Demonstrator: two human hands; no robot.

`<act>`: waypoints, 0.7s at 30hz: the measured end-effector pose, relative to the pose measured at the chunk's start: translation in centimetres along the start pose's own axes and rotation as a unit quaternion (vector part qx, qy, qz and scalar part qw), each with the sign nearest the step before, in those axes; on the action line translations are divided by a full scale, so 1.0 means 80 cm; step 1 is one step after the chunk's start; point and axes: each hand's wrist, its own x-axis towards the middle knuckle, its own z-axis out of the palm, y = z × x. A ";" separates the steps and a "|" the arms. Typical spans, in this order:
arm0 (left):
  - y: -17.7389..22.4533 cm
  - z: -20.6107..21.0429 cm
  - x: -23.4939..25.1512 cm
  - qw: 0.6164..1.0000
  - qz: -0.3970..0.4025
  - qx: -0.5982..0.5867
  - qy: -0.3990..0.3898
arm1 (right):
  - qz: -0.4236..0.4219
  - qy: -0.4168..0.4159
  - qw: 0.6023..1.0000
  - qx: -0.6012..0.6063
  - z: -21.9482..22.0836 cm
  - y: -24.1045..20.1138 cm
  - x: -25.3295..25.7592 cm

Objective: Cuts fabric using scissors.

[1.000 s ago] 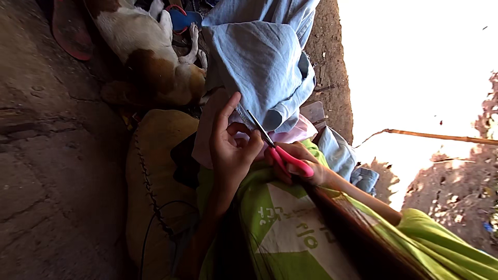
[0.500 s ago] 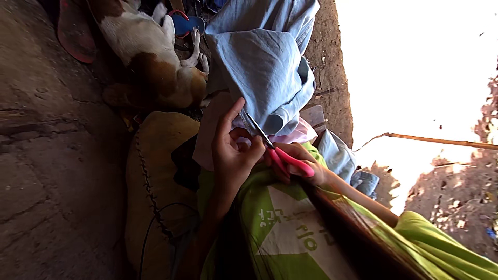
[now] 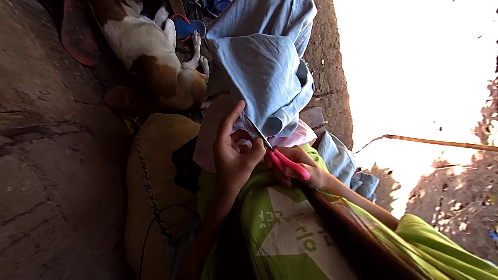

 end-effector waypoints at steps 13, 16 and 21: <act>-0.004 -0.004 0.003 0.998 0.042 0.005 0.037 | 0.002 0.003 1.000 -0.027 0.000 0.001 -0.002; 0.000 -0.004 0.003 0.999 0.036 0.009 0.033 | 0.001 -0.001 1.000 -0.023 -0.001 0.002 -0.001; 0.002 -0.005 0.003 0.999 0.035 0.006 0.025 | -0.001 -0.009 1.000 -0.009 -0.001 0.002 0.002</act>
